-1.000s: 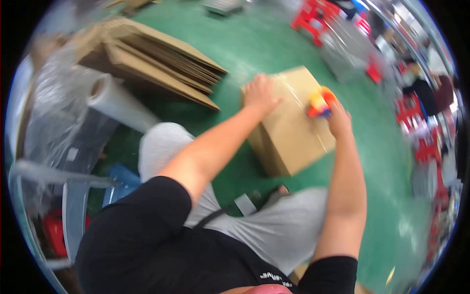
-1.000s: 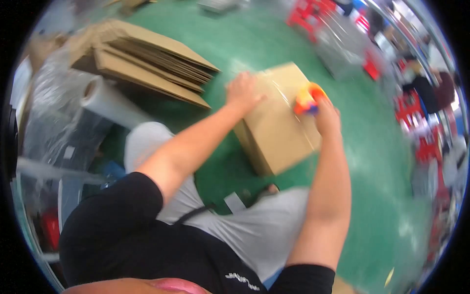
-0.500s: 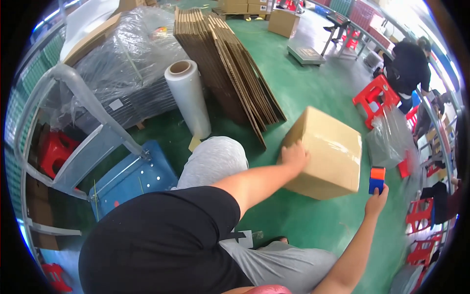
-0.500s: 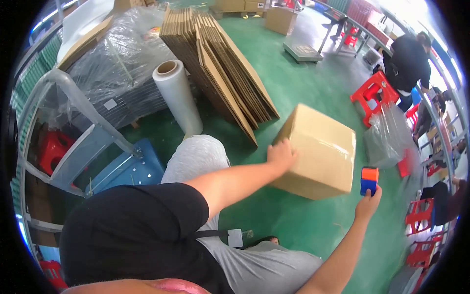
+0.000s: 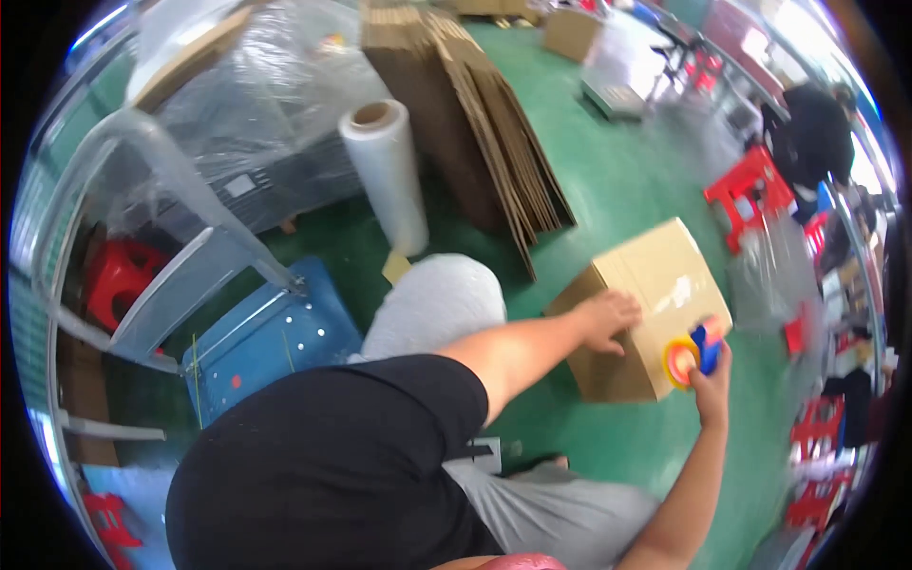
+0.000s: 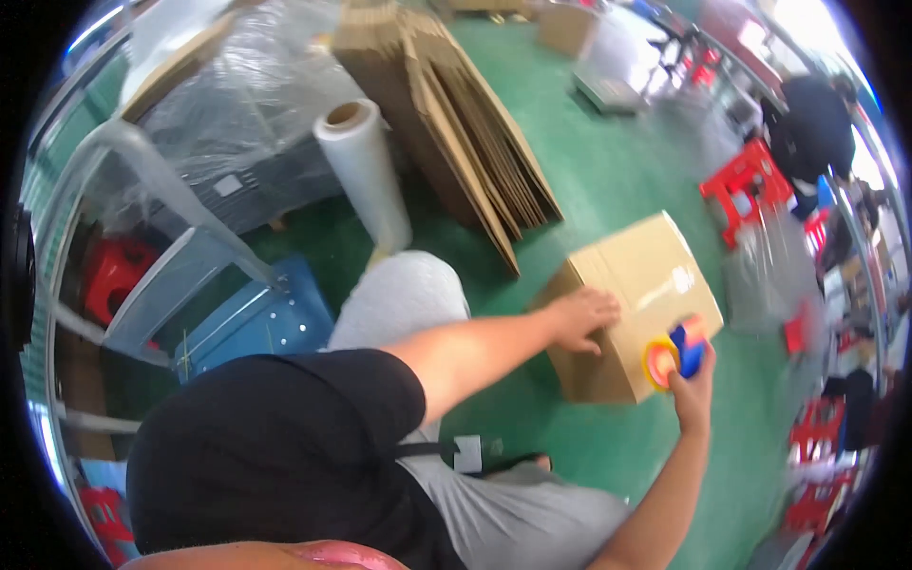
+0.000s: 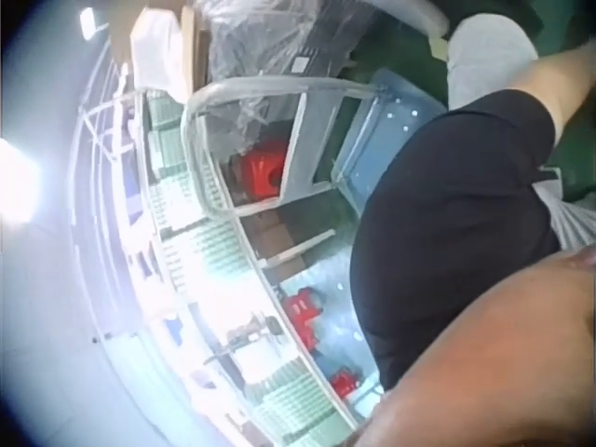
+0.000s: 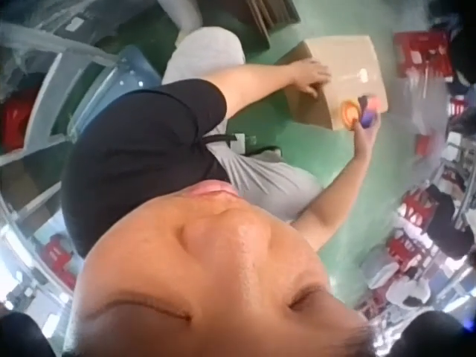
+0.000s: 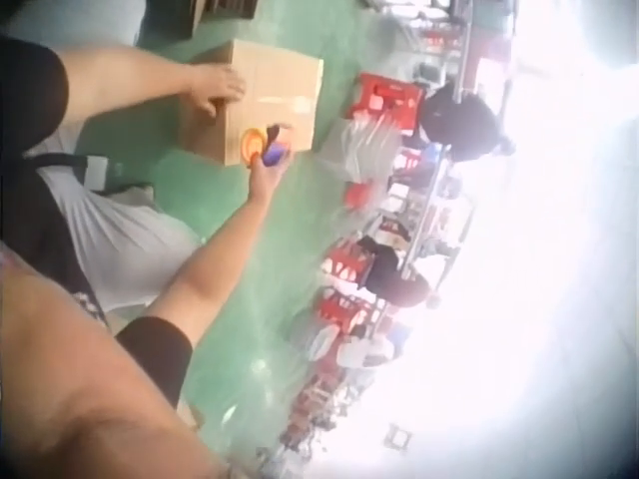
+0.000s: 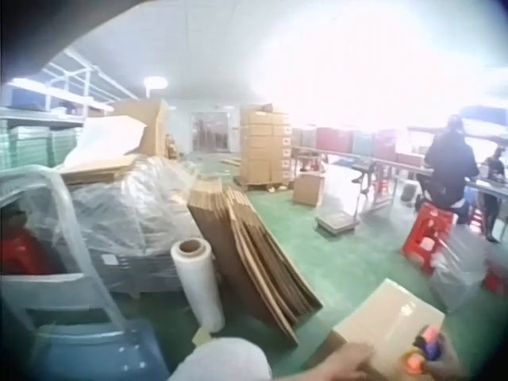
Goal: Assembling and taping cardboard boxes in a factory setting.
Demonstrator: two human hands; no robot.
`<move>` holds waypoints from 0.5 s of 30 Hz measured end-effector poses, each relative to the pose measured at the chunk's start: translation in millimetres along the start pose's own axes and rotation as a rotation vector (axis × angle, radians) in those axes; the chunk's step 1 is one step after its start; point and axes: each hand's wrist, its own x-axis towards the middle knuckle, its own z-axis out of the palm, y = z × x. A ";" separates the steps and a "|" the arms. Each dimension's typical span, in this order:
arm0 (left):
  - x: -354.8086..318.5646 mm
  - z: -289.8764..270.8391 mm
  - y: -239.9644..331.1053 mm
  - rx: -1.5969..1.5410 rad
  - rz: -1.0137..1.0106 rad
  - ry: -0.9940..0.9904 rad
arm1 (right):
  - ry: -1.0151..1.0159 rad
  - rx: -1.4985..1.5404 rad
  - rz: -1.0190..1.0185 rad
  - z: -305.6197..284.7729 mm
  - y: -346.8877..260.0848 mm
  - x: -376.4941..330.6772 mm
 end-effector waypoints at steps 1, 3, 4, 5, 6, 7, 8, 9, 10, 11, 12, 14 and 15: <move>6.3 4.9 13.6 0.027 -0.064 -0.024 | -0.040 -0.099 -0.009 -2.0 19.6 -4.6; 16.9 12.5 22.7 0.076 -0.226 -0.114 | -0.072 -0.298 -0.144 9.6 29.2 7.2; 12.5 15.4 15.6 0.065 -0.157 0.092 | -0.039 -0.370 -0.148 13.2 26.3 15.9; 9.1 16.4 12.6 0.109 -0.145 0.178 | -0.053 -0.350 -0.081 18.5 11.5 19.8; 13.5 11.8 12.5 0.058 -0.158 0.141 | 0.005 -0.396 -0.095 17.8 8.9 21.5; 14.1 6.8 12.0 0.022 -0.167 0.150 | -0.025 -0.376 -0.072 17.6 1.2 22.4; 16.4 2.0 9.9 0.007 -0.176 0.162 | -0.056 -0.343 -0.067 21.2 -7.9 23.7; 21.8 -1.5 16.2 -0.018 -0.169 0.156 | -0.066 -0.364 -0.068 24.0 -13.1 20.0; 27.9 -8.6 20.5 -0.382 -0.458 0.149 | -0.080 -0.383 -0.083 25.1 -18.5 18.3; 32.7 -11.9 22.1 -0.742 -0.744 0.135 | -0.081 -0.390 -0.088 23.2 -23.1 11.9; 40.4 -5.1 23.9 -0.742 -0.741 0.138 | -0.079 -0.393 -0.091 17.8 -22.1 6.4; 59.2 2.8 19.2 -1.064 -0.951 0.157 | -0.048 -0.593 -0.230 18.8 -23.1 5.7; 68.6 3.0 17.9 -1.129 -1.063 -0.066 | 0.000 -0.671 -0.281 21.4 -22.6 3.3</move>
